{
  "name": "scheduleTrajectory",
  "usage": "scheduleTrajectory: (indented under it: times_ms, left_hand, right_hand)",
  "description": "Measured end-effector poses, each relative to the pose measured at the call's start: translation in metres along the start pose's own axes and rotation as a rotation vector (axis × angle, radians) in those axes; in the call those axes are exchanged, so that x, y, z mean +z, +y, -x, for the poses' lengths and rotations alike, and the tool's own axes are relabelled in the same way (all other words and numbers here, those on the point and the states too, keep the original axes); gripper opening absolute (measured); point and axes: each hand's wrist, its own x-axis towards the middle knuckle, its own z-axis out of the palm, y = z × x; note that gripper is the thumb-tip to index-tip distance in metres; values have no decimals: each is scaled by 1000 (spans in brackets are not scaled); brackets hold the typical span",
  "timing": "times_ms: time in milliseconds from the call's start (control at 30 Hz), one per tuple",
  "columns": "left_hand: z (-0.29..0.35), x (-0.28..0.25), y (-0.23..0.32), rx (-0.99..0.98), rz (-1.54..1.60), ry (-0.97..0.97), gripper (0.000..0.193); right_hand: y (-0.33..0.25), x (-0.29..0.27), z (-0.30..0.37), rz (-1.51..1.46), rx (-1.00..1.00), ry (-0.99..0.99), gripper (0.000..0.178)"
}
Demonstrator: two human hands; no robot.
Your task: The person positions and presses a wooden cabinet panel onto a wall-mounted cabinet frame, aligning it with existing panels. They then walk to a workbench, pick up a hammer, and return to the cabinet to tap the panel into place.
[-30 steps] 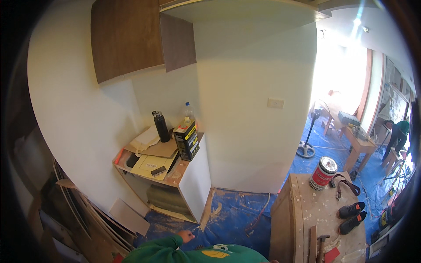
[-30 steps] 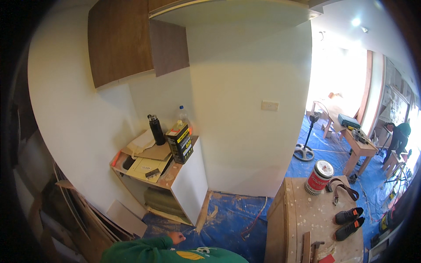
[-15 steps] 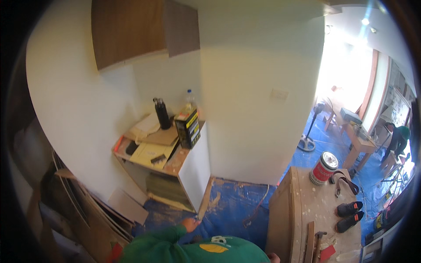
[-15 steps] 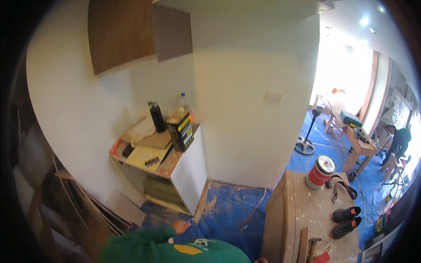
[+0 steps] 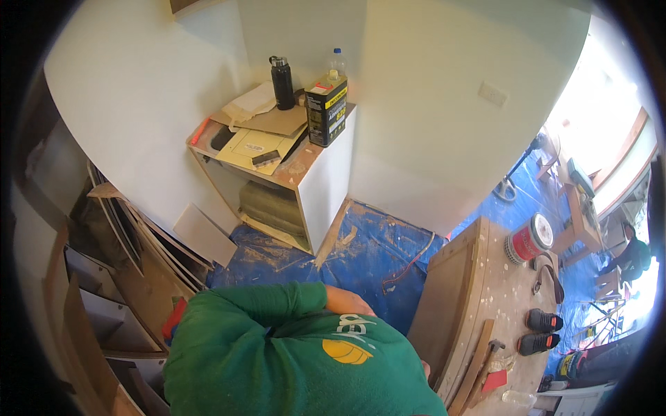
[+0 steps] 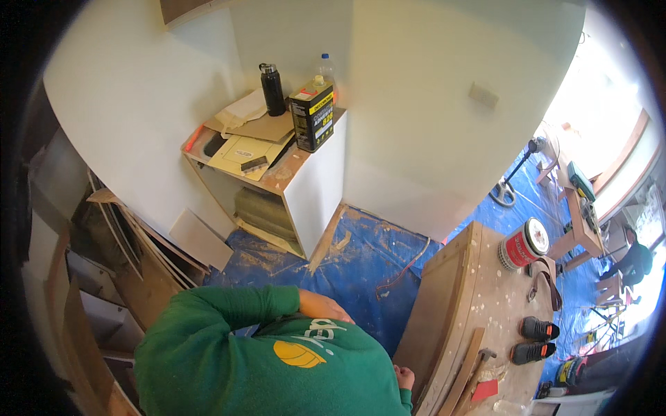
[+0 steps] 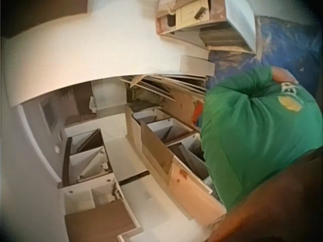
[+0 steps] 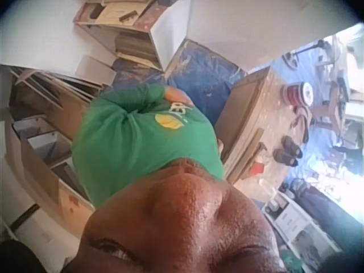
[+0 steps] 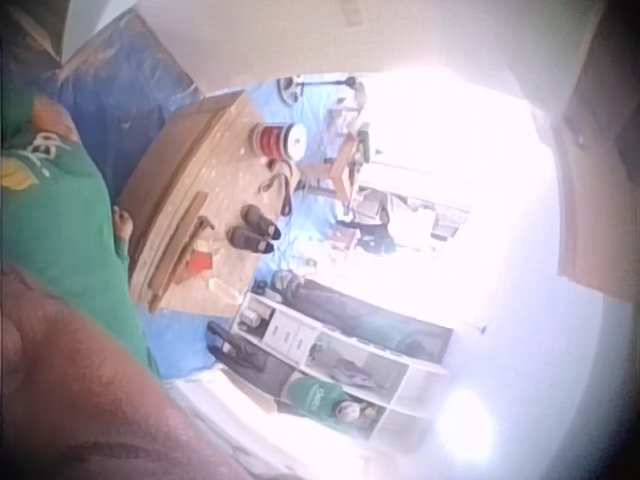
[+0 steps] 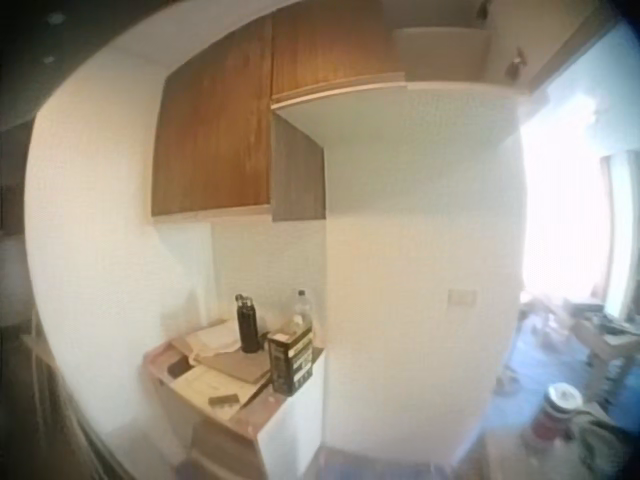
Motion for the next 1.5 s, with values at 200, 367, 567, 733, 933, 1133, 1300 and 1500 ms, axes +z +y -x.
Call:
scheduleTrajectory:
  times_ms: [200,367,567,733,933,1133,1300,1500]
  left_hand:
    - [52,-39,130,197,502,-390,45]
    - [58,-19,240,990,157,-373,60]
    - [37,41,314,1077,544,-830,53]
    - [28,39,316,971,601,-972,53]
    - [36,35,271,1062,865,-903,52]
    - [51,23,241,1128,909,-720,52]
    - [57,13,219,1263,883,-586,54]
    - [72,7,220,1281,864,-547,55]
  right_hand:
    - [-52,5,54,178,64,-144,49]
    - [-130,-17,63,355,229,-255,54]
    - [-57,-41,96,355,443,-173,53]
    - [-12,-127,164,408,657,-1,53]
    - [-11,-234,201,474,741,186,52]
    - [-63,-286,173,584,702,245,52]
    - [-98,-294,143,646,645,240,52]
    - [-137,-302,108,704,557,229,51]
